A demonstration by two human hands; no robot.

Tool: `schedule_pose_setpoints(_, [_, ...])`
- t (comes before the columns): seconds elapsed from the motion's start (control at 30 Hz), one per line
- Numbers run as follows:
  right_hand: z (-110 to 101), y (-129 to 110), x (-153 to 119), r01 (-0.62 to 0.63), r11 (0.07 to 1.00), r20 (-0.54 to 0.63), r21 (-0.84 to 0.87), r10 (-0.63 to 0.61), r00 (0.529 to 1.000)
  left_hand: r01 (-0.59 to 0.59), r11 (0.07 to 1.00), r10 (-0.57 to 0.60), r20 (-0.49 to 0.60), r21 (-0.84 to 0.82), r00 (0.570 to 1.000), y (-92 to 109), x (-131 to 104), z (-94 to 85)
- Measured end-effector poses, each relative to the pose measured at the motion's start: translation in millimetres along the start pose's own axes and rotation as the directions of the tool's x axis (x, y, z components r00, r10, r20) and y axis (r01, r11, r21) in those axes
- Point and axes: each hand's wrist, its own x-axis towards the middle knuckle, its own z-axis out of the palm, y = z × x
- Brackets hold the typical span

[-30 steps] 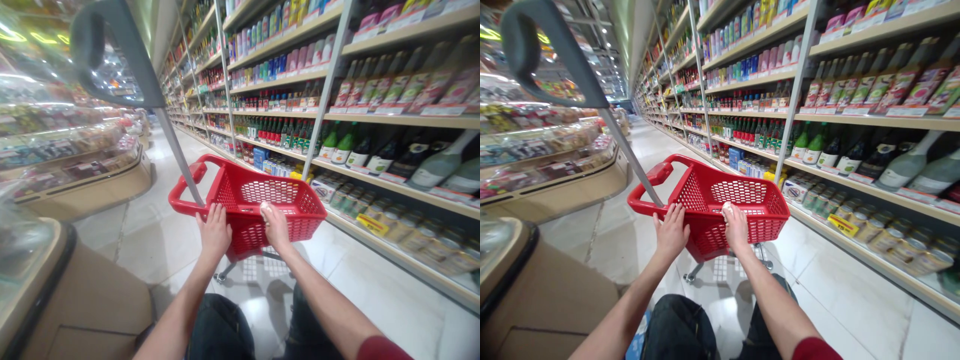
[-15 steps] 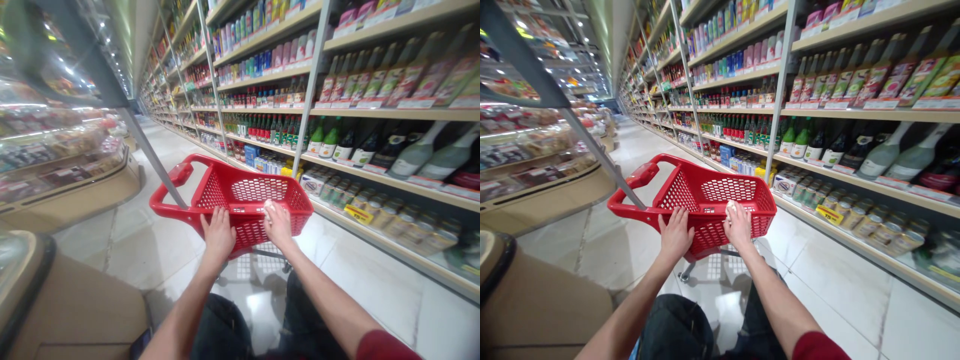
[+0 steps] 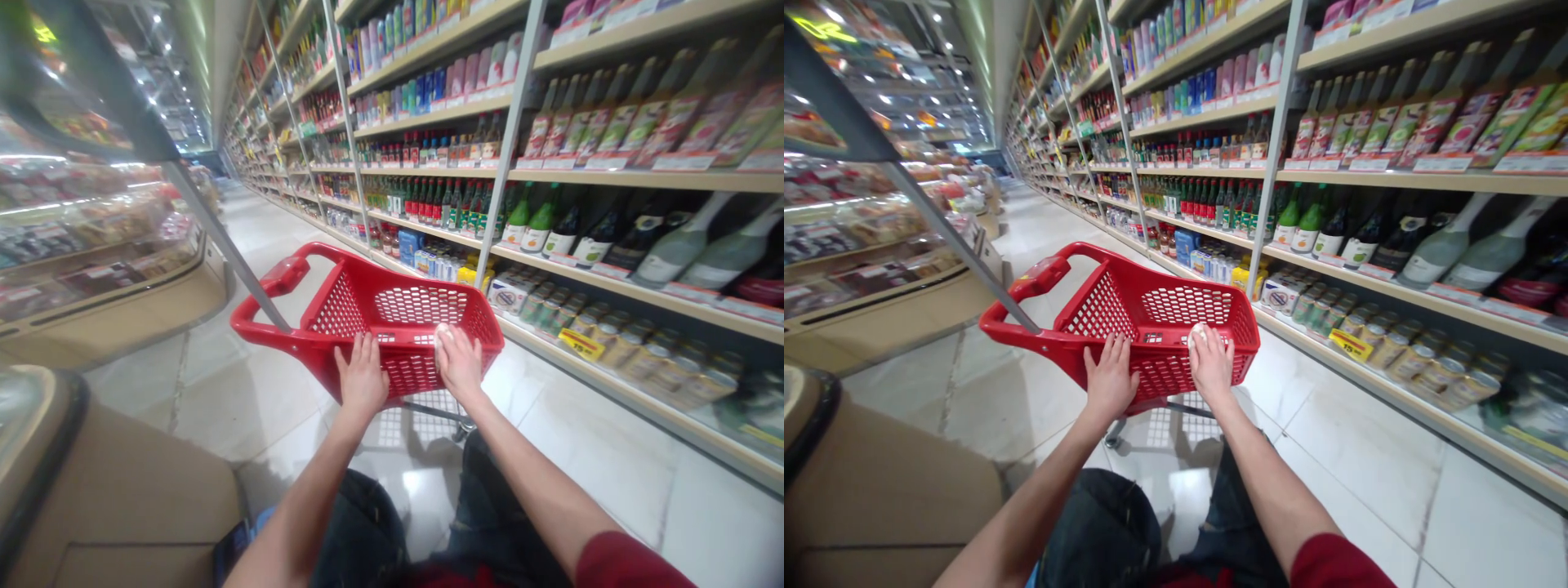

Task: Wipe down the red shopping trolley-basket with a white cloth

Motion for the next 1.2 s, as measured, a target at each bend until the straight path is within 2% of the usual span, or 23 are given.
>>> schedule_pose_setpoints(0.13, [6.3,-17.5,0.8,0.065,0.997,0.032,0.035,-0.066,0.997,-0.006,1.000,0.006,0.012,0.016,1.000,2.9,0.0,-0.7])
schedule_pose_setpoints(0.2, [7.8,-14.9,1.2,0.079,0.997,0.032,0.026,-0.080,0.996,-0.015,1.000,0.014,0.018,0.018,1.000,2.0,-0.3,-1.1])
schedule_pose_setpoints(0.3, [1.8,17.7,-3.6,0.063,0.998,-0.001,-0.006,-0.063,0.998,-0.024,1.000,0.024,0.010,0.012,1.000,-0.2,-1.6,-0.4])
schedule_pose_setpoints(0.4, [-8.6,64.6,-12.2,-0.082,0.996,-0.086,-0.027,0.079,0.993,-0.024,1.000,0.024,-0.008,0.008,1.000,-0.6,-3.1,1.8])
schedule_pose_setpoints(0.47, [-11.9,82.3,-16.0,-0.148,0.989,-0.133,-0.009,0.145,0.980,-0.023,1.000,0.023,-0.013,0.008,1.000,0.7,-3.8,3.4])
schedule_pose_setpoints(0.5, [-11.3,83.5,-16.7,-0.147,0.989,-0.148,0.008,0.147,0.978,-0.024,1.000,0.024,-0.014,0.008,1.000,1.8,-4.0,4.2])
schedule_pose_setpoints(0.57, [-6.6,71.0,-15.7,-0.086,0.996,-0.152,0.039,0.091,0.984,-0.027,1.000,0.027,-0.014,0.009,1.000,4.3,-4.2,5.0])
schedule_pose_setpoints(0.67, [1.3,37.4,-10.1,0.055,0.997,-0.088,0.052,-0.050,0.995,-0.045,0.999,0.045,-0.009,0.012,0.999,6.8,-4.4,3.7])
schedule_pose_setpoints(0.73, [0.6,28.2,-7.2,0.104,0.994,-0.036,0.044,-0.103,0.994,-0.059,0.998,0.059,-0.004,0.013,0.998,5.3,-4.4,0.2])
schedule_pose_setpoints(0.83, [-10.0,52.2,-9.0,0.046,0.999,-0.049,0.022,-0.045,0.998,-0.015,0.999,0.016,-0.021,0.028,1.000,-1.5,-4.2,-7.0])
schedule_pose_setpoints(0.9, [-17.4,79.9,-12.7,-0.064,0.998,-0.122,0.015,0.065,0.990,0.018,0.999,-0.016,-0.036,0.042,0.999,-5.7,-4.0,-10.0])
schedule_pose_setpoints(0.97, [-19.6,96.7,-14.9,-0.130,0.991,-0.173,0.009,0.130,0.976,0.013,0.999,-0.012,-0.034,0.043,0.999,-6.7,-4.0,-9.8])
schedule_pose_setpoints(1.03, [-14.5,91.4,-13.6,-0.107,0.994,-0.181,0.016,0.108,0.978,-0.005,0.999,0.006,-0.029,0.034,1.000,-4.2,-4.0,-7.2])
schedule_pose_setpoints(1.2, [8.9,20.6,-3.1,0.126,0.991,-0.089,0.049,-0.121,0.989,-0.032,0.999,0.032,-0.018,0.040,0.999,1.1,-5.1,-6.2])
